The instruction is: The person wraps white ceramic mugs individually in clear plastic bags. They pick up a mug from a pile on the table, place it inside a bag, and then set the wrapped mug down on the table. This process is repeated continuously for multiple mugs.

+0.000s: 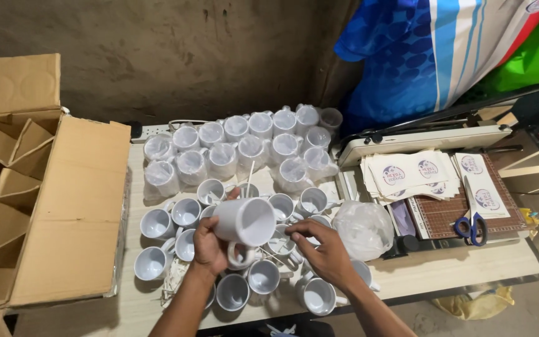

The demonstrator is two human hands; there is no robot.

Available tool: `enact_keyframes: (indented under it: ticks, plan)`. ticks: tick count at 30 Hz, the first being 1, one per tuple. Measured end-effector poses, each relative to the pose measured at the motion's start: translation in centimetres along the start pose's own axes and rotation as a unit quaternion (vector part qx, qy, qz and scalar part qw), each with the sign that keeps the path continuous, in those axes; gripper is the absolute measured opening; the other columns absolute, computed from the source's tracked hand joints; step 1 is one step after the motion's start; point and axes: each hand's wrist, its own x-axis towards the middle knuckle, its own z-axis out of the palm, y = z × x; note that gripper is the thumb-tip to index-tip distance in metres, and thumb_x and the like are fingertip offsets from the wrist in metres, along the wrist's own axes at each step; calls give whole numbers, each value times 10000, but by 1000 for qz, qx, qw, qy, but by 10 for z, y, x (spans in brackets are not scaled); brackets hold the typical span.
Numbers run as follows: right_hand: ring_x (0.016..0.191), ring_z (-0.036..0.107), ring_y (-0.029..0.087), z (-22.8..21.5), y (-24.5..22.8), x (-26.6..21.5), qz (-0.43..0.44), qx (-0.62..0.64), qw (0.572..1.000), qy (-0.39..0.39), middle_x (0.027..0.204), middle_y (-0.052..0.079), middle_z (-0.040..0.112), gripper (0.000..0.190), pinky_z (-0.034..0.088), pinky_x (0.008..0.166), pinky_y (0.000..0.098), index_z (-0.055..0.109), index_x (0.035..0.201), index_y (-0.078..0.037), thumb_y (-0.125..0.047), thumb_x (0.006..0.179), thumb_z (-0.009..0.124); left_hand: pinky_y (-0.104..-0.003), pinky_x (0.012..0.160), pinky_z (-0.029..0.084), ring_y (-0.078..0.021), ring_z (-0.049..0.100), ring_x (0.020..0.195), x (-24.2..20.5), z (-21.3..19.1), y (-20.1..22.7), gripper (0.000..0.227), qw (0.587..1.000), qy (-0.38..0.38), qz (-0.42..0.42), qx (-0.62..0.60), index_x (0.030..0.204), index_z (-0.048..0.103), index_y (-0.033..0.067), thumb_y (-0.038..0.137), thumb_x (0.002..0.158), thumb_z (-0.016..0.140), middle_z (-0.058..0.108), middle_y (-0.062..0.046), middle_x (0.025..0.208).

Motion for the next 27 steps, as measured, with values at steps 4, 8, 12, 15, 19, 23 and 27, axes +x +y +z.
enact_keyframes:
  ticks: [4,8,12,15,19,23,27]
  plan:
    - [943,733,200,-15,-6,-11,-55,6,998,9,1025,89,772,157,580,827,310,764,1057,-18,-90,965,660,-440,1000,542,-313,670,1144,-5,19,-4,924,998,-29,-3,-61,1530,463,77,451,720,701,677,-175,1275]
    - [1074,734,224,-19,-18,-19,-177,-13,984,-10,1158,103,747,176,592,919,338,716,1110,-45,-139,964,688,-440,958,555,-299,676,1093,-1,11,-14,884,999,-33,-4,-23,1566,455,70,584,875,654,670,-168,1216]
    - [1159,706,287,-12,-45,-19,-222,-126,962,-91,1272,117,707,396,583,945,393,680,1231,-64,-235,897,804,-431,1006,539,-300,657,1130,7,14,-32,826,995,-93,-1,26,1564,456,57,567,937,624,653,-171,1239]
    - [1174,644,369,-6,-22,-29,-219,-197,955,23,1321,171,610,557,549,943,439,609,1243,-105,-298,793,876,-413,1016,534,-282,665,1172,8,15,-51,726,999,0,-9,49,1456,508,13,534,951,542,660,-142,1311]
    - [1211,587,429,-15,-20,-32,-55,-82,995,-20,1455,237,468,1005,530,948,459,334,1505,-43,-322,712,884,-447,985,528,-309,660,1146,-2,2,-97,669,999,8,-26,33,1394,552,16,547,1000,452,666,-176,1284]
    - [1223,612,388,-22,9,-35,83,-139,984,-69,1363,183,543,953,545,984,463,386,1478,-123,-358,709,896,-439,1007,512,-288,645,1162,-3,-27,-140,611,995,23,-84,59,1398,560,39,508,1027,432,651,-170,1302]
    - [1227,643,362,-46,39,-21,100,-129,985,-54,1332,167,571,933,556,1021,475,412,1437,-119,-412,702,905,-364,1015,559,-241,688,1200,8,-48,-152,633,976,95,-157,115,1405,543,80,549,1020,366,657,-170,1355]
